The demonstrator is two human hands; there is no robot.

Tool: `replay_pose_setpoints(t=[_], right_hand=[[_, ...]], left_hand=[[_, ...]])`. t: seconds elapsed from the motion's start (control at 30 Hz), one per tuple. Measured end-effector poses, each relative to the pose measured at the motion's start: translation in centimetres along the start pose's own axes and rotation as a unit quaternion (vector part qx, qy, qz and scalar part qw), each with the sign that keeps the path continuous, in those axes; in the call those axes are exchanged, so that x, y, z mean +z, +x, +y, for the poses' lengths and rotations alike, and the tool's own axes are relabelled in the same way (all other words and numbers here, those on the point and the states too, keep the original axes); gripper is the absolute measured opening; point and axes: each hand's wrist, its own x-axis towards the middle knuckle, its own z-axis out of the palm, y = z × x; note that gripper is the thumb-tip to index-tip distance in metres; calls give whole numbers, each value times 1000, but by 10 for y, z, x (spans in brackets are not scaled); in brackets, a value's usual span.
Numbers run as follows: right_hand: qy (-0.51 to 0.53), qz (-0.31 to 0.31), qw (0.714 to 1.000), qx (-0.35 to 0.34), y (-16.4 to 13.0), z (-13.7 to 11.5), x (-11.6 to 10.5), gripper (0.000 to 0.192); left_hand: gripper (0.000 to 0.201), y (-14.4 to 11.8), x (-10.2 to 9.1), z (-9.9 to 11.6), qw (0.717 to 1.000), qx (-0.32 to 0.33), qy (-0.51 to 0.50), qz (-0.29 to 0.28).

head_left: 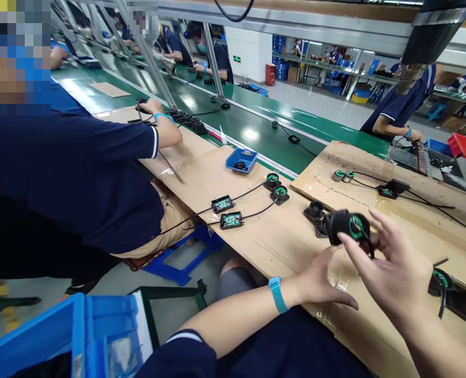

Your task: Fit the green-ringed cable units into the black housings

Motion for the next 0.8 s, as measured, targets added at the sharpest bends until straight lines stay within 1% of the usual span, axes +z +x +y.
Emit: replay_pose_setpoints(t=[0.03, 0.07, 0.1, 0.17, 0.2, 0.23, 0.27, 0.3, 0.37, 0.43, 0.47, 0.53, 0.6, 0.63, 0.7, 0.73, 0.8], right_hand=[[5, 6, 1000, -10, 21, -12, 1, 60], [8, -1, 1000, -18, 42, -22, 6, 61], [7, -16, 1000, -23, 62, -29, 14, 61], [-11, -60, 998, -21, 97, -37, 38, 57], [-28, -85, 996, -13, 110, -39, 51, 54], [-48, -112, 993, -1, 120, -39, 65, 49], [-69, -144, 987, 14, 126, -38, 79, 45], [-89, -178, 979, 31, 127, -36, 92, 41], [-117, -247, 960, 57, 119, -32, 117, 37], [-124, -315, 939, 67, 103, -28, 140, 35], [-121, -343, 929, 71, 94, -28, 150, 35], [-107, -390, 911, 78, 80, -29, 170, 36], [-88, -418, 900, 85, 72, -32, 186, 37], [-80, -424, 898, 87, 72, -33, 192, 37], [-70, -428, 896, 94, 74, -35, 199, 37], [-67, -427, 897, 96, 77, -35, 200, 38], [-59, -426, 898, 94, 82, -33, 201, 40]], left_hand=[[101, 6, 8, 4, 1000, 4, -24, 2], [88, 12, 15, 7, 999, -2, -50, 16], [74, 17, 20, 9, 996, -17, -81, 40], [53, 19, 22, 11, 982, -66, -153, 87], [50, 16, 18, 13, 973, -90, -190, 97], [50, 9, 9, 16, 963, -114, -224, 93], [52, 0, -4, 20, 954, -141, -253, 77], [54, -12, -21, 24, 945, -172, -273, 54], [54, -40, -64, 33, 927, -250, -279, 3], [53, -65, -113, 40, 919, -323, -227, -17], [53, -74, -137, 43, 921, -345, -184, -7], [53, -85, -180, 46, 928, -362, -80, 35], [54, -86, -210, 45, 930, -359, 19, 79], [54, -84, -220, 43, 928, -356, 67, 92], [56, -77, -230, 37, 919, -336, 173, 112], [57, -73, -231, 32, 910, -319, 234, 122], [57, -65, -234, 22, 882, -280, 354, 133]])
